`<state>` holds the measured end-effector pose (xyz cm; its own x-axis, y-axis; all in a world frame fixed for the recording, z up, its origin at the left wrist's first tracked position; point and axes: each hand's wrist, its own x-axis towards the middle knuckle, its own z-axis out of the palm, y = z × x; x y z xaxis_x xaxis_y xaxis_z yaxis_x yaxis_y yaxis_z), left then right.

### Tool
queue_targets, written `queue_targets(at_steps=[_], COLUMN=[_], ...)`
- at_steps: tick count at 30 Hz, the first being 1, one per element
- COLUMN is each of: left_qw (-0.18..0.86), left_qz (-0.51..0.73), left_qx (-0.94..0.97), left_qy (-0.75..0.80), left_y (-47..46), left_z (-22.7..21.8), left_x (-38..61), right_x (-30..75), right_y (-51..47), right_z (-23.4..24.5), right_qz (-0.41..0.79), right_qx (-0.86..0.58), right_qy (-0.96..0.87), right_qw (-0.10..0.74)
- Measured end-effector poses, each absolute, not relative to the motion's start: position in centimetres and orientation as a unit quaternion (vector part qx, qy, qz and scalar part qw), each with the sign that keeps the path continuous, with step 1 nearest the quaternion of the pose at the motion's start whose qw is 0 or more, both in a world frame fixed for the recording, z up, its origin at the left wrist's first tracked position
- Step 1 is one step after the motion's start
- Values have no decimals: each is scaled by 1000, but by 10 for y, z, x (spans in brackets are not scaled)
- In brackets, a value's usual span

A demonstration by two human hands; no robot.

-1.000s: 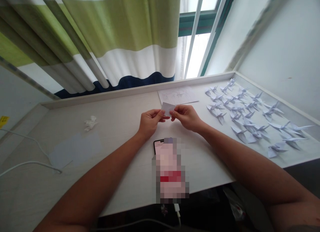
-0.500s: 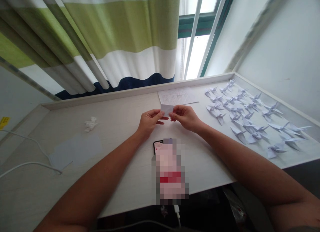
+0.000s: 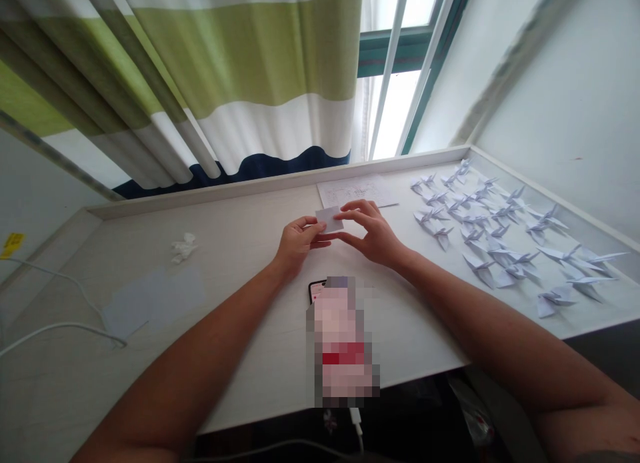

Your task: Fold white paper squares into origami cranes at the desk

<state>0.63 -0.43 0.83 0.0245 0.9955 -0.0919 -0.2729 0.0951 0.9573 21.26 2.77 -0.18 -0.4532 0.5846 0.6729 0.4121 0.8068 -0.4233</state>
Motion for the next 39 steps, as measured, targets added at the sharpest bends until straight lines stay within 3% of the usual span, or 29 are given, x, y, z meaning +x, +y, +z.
queue_targets(at_steps=[19,30,33,39], left_qw=[593,640,643,636], left_qz=[464,391,375,376], left_qx=[489,520,530,531], left_qy=[440,409,407,416], left_y=[-5,0,0,-2], left_z=[2,5,8,4], left_x=[4,-8,-10,-8], right_x=[217,223,221,212], right_y=[28,31,33,35], right_z=[-2,3,2,-7], right_qz=[178,149,193,392], right_qx=[-296,-273,-288,-350], right_qy=[-849,-875,-860,-754], right_qw=[400,371,374,393])
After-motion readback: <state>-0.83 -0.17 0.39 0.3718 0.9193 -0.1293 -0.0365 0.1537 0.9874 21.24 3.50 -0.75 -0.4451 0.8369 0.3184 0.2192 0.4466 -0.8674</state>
